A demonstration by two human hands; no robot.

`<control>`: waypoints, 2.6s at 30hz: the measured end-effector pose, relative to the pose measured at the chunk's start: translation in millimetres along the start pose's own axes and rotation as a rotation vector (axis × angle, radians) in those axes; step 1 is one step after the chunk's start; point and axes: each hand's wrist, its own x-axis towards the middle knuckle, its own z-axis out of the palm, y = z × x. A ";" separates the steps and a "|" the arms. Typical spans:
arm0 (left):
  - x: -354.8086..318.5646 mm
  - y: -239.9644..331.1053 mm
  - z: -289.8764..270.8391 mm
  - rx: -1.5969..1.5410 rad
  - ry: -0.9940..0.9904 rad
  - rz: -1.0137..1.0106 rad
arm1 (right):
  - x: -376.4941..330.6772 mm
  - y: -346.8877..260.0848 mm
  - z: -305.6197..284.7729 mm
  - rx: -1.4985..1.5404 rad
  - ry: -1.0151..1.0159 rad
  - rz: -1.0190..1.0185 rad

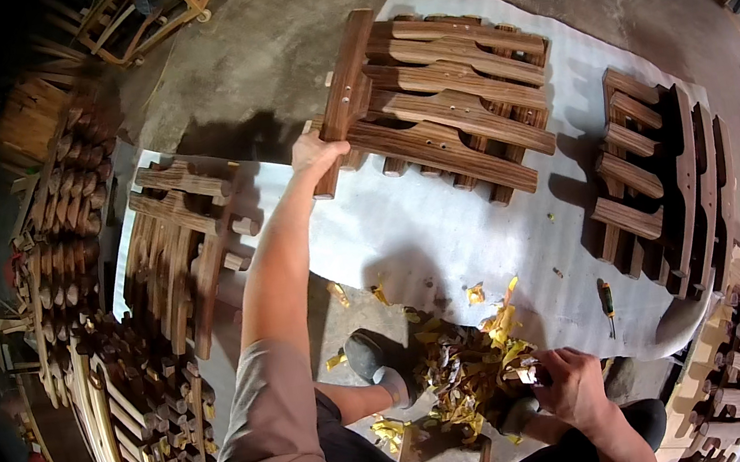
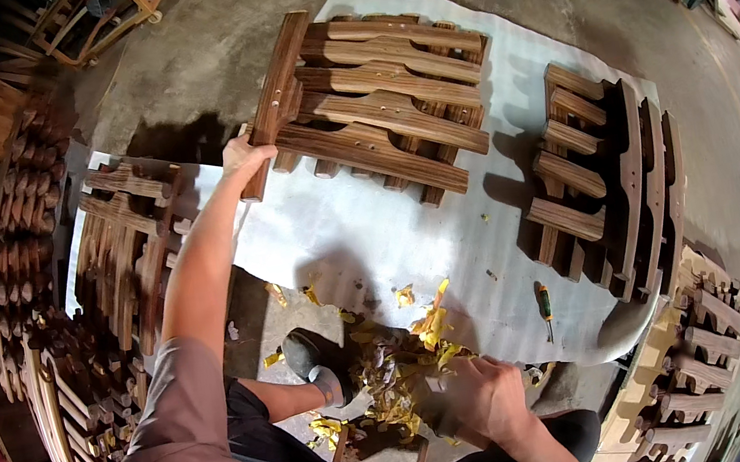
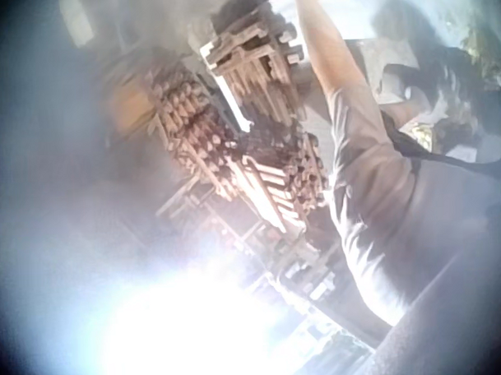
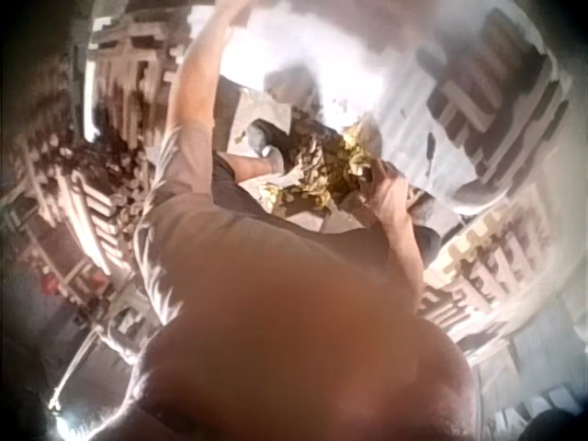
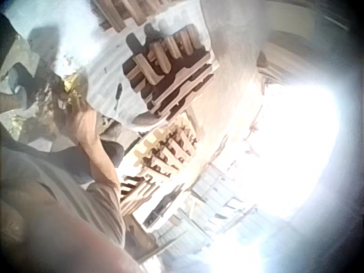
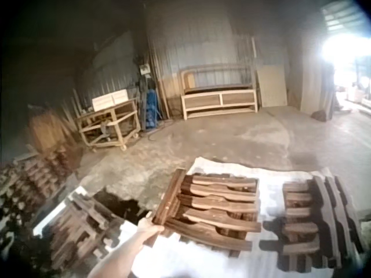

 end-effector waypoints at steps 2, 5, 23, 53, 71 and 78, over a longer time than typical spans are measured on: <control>2.1 19.0 -2.1 -0.009 -0.093 0.043 | 2.2 5.6 -5.6 0.018 -0.020 0.030; 0.9 -6.9 -22.3 -0.009 -0.102 0.121 | 8.0 7.0 -9.0 0.007 -0.054 0.045; 23.8 30.5 -63.9 0.097 -0.268 0.090 | 11.3 -0.5 -11.2 0.016 0.018 0.000; -18.0 -78.2 -57.1 0.238 0.292 0.009 | -6.4 6.9 11.0 -0.374 -0.385 0.130; -1.0 -269.3 -139.1 -0.312 0.154 -0.786 | -6.3 16.7 53.9 -0.469 -0.397 0.043; -93.4 -314.8 -177.8 -2.304 0.209 -0.344 | -20.0 39.2 57.8 -0.557 -0.558 0.041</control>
